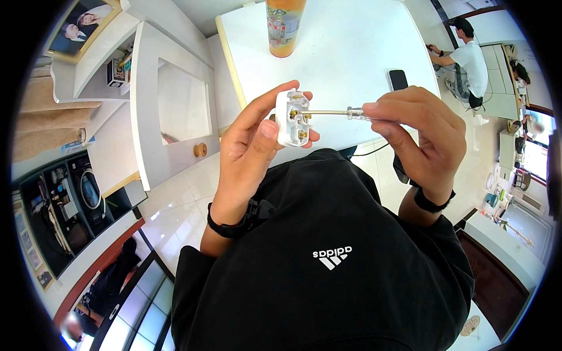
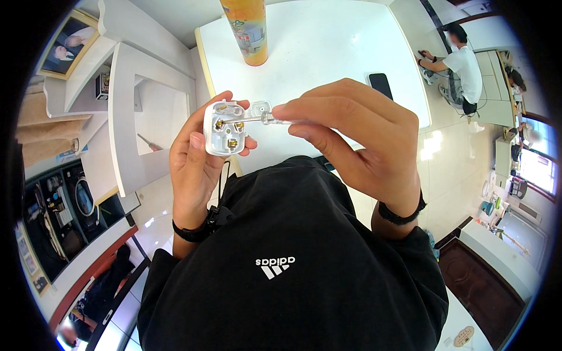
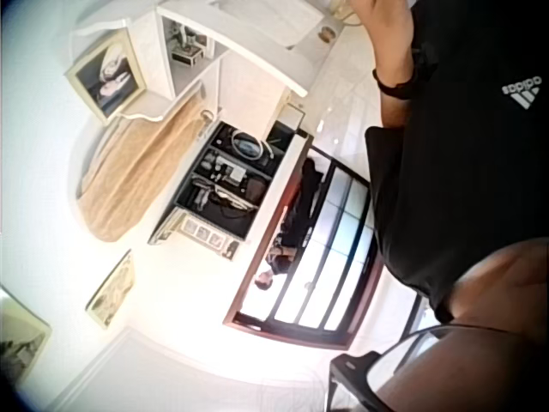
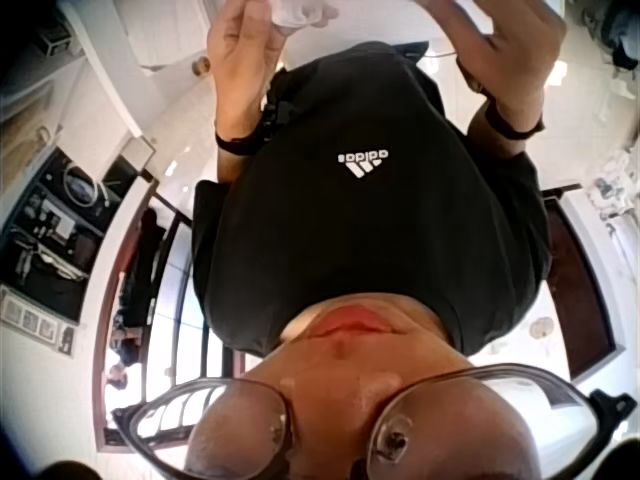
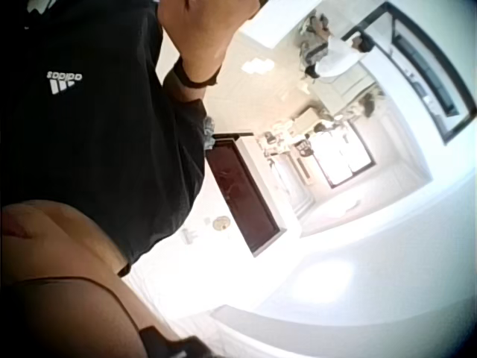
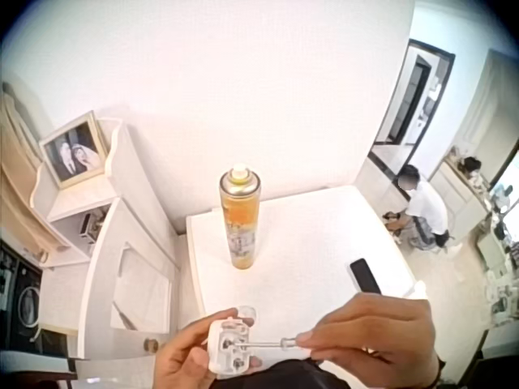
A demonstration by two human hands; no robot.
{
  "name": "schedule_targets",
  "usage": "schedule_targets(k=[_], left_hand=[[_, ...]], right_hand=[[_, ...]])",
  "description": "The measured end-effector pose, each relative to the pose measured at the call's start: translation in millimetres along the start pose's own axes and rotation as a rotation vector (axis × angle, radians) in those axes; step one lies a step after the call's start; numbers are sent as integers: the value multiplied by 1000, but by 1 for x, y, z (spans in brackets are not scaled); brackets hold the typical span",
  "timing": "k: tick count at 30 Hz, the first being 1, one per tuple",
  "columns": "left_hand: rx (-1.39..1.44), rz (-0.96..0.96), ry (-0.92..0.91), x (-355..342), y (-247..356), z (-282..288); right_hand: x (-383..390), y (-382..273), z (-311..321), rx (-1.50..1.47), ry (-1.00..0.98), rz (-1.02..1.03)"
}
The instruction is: The person unscrews and opens an electrical plug using a screwdriver, removes internal components, and places them on a desk. They then retrieve a wire stripper from a drawer and use it to strip the ends of a wire.
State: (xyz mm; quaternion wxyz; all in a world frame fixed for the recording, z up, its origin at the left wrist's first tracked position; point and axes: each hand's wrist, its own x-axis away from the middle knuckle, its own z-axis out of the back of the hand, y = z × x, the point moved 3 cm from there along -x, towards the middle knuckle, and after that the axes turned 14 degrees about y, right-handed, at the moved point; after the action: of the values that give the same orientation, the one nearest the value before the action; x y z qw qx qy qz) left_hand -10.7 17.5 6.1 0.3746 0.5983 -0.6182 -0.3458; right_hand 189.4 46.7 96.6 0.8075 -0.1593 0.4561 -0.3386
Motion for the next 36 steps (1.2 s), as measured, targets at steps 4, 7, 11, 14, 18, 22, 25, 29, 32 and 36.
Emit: schedule_targets(k=[4, 7, 11, 14, 18, 22, 25, 29, 32, 36], left_hand=[[1, 2, 7, 0, 0, 2], [-7, 8, 10, -1, 0, 2], [-74, -12, 59, 1, 1, 4], [-120, -29, 72, 1, 2, 11], [-157, -45, 123, 5, -1, 13], [-159, 4, 190, -2, -4, 26], [-147, 20, 200, 1, -9, 28], [-148, 25, 161, 0, -9, 28], [-206, -14, 133, 0, -8, 24], [-245, -27, 92, 0, -8, 25]], right_hand=[[-5, -3, 1, 60, 9, 41], [-3, -2, 0, 111, 39, 66], [1, -1, -3, 27, 94, -53], [0, 2, -7, 35, 89, -88], [2, 10, -16, 10, 129, -86], [1, 14, -31, 3, 105, -85], [2, 11, -31, 19, 79, -97], [7, 16, -31, 10, 113, -170], [11, 15, -31, 8, 137, -299], [12, 20, -27, 75, 130, -289]])
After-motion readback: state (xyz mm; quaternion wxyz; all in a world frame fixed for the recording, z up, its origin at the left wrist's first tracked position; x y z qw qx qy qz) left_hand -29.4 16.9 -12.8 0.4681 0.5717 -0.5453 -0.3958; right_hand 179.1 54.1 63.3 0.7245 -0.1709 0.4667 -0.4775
